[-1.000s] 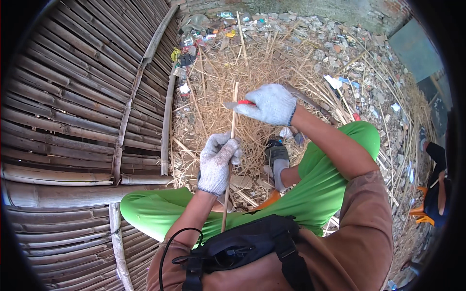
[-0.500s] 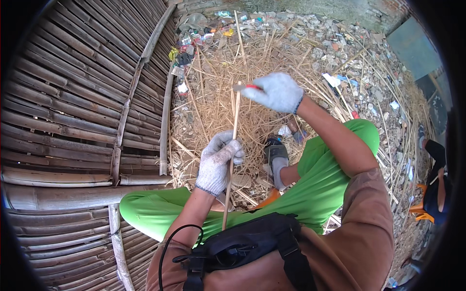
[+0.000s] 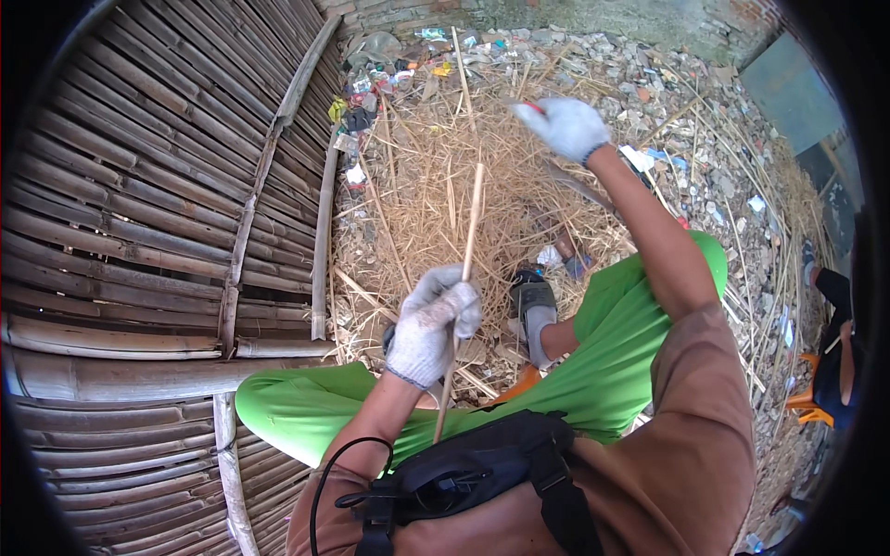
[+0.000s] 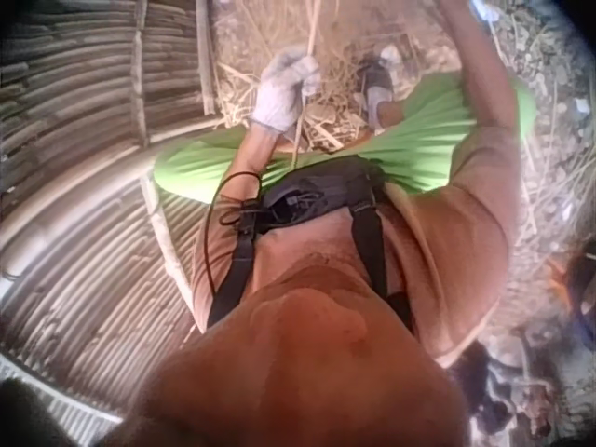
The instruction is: The person shaves a long bamboo stick with a small red knife, removing thin strips of material. The person holds the stick in one hand and carefully runs the knife along its length to smooth or sharpen it.
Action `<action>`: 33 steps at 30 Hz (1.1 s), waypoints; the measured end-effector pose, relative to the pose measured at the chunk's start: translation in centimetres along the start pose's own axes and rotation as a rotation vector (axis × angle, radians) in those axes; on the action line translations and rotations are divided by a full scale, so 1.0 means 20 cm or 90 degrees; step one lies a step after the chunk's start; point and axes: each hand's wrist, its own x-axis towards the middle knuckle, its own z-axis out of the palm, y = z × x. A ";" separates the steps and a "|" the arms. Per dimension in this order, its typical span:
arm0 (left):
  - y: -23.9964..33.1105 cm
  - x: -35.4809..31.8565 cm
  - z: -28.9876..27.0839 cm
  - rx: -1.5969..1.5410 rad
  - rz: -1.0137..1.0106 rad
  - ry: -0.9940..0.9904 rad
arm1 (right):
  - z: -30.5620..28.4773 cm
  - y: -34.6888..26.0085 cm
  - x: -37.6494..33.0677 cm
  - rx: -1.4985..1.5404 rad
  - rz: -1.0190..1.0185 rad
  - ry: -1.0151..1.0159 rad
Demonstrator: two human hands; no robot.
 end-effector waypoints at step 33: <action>0.01 0.04 -0.06 -0.006 0.027 0.052 | 0.02 -0.49 -0.36 0.055 -0.239 -0.161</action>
